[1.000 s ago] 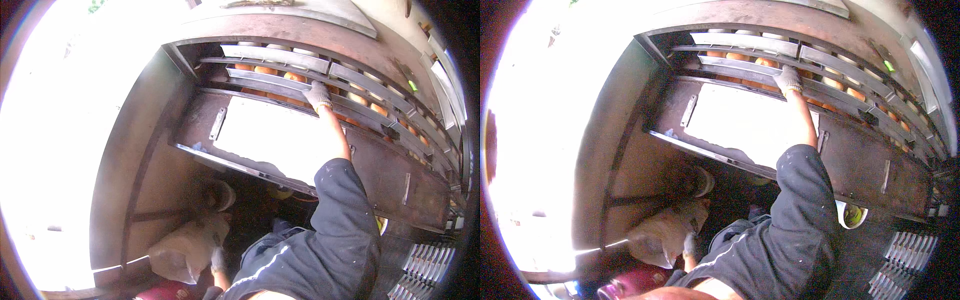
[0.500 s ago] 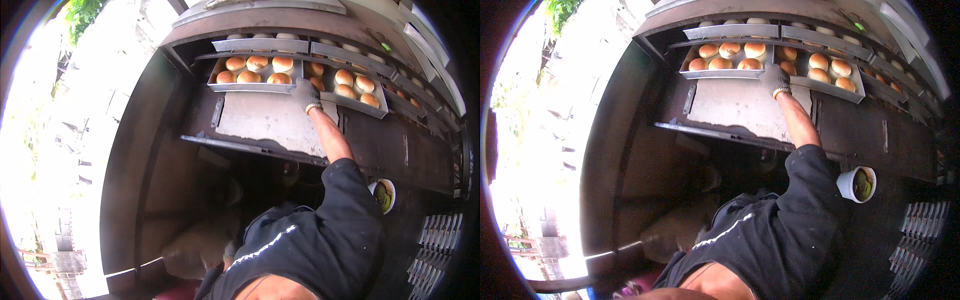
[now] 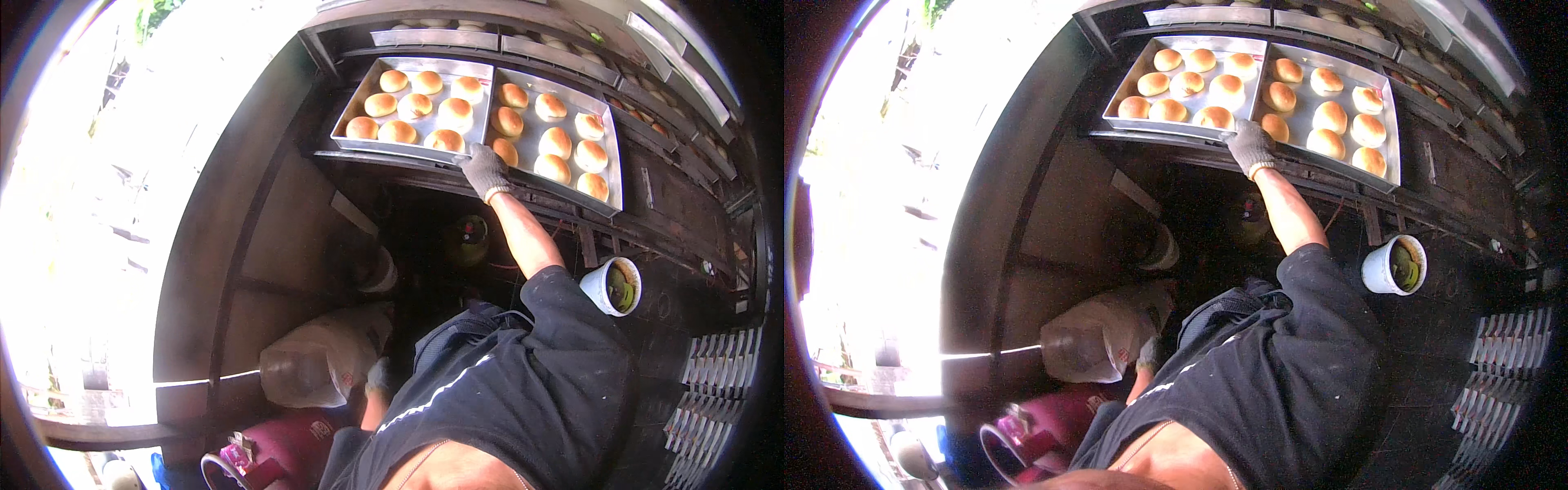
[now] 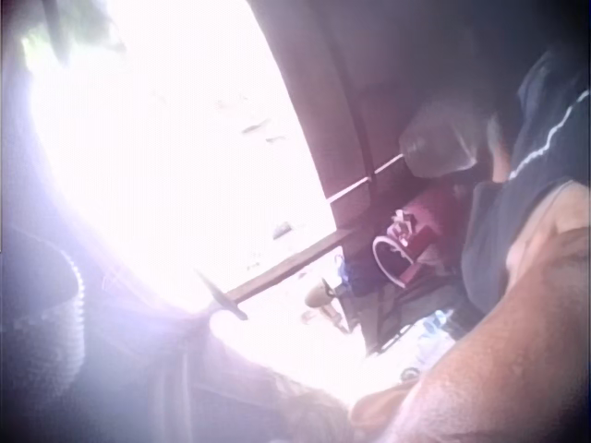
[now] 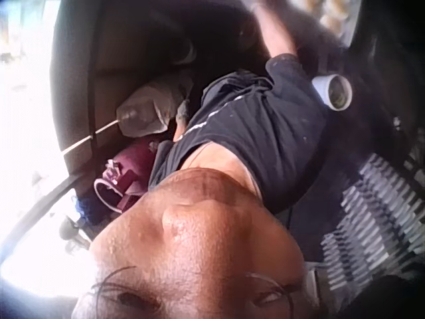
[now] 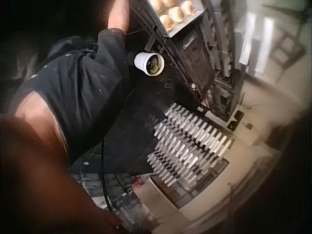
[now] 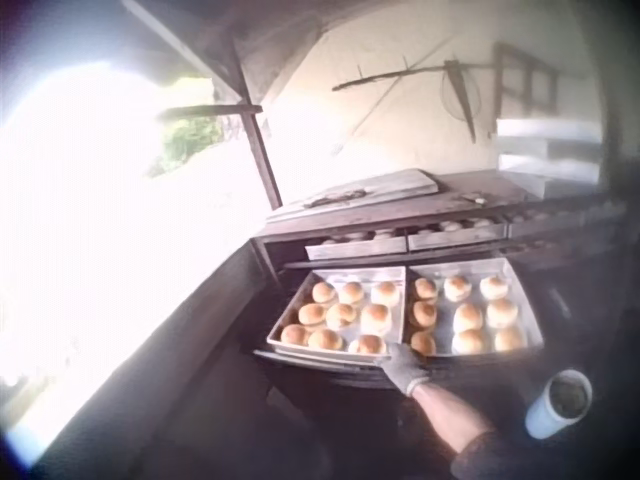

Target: The person wears gloves and moves trays of baked buns from the oven to a cooling rack, then slides new trays of dough into the oven and adjusts the oven doors.

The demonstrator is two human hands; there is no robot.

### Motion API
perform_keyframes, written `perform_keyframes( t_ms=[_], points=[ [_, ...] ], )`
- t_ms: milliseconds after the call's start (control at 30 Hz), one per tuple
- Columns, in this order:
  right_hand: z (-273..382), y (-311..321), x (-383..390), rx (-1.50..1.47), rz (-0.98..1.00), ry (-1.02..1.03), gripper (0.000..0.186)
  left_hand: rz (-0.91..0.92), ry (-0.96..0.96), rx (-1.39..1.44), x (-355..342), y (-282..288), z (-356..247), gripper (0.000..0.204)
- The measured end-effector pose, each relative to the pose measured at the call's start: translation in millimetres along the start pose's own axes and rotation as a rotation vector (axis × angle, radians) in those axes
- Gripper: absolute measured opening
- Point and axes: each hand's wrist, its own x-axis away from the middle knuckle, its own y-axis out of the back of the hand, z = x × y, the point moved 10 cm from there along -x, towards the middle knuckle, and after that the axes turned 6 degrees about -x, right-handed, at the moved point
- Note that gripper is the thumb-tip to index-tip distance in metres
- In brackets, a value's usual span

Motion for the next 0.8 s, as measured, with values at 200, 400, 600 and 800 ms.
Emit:
perform_keyframes(
  t_ms=[200, 400, 600, 800],
  points=[
    [-12.6, -1.5, 35.9, -0.030, 0.049, 0.026, 0.041, 0.295, 0.095, 0.075, 128.2, -94.4, 36.3, 0.037],
    [-8.8, 39.7, 71.2, -0.107, 0.016, 0.322, 0.035, 0.277, -0.142, 0.004, 91.6, -69.0, -6.0, 0.041],
    [-122.9, 168.2, 132.1, -0.056, -0.171, 0.226, 0.037, -0.140, -0.378, 0.379, -46.3, 46.3, -161.2, 0.027],
    [-280.8, 375.2, 105.0, 0.179, -0.491, 0.062, 0.030, -0.451, -0.441, 0.348, -20.5, 186.1, -472.5, 0.080]
  ],
)
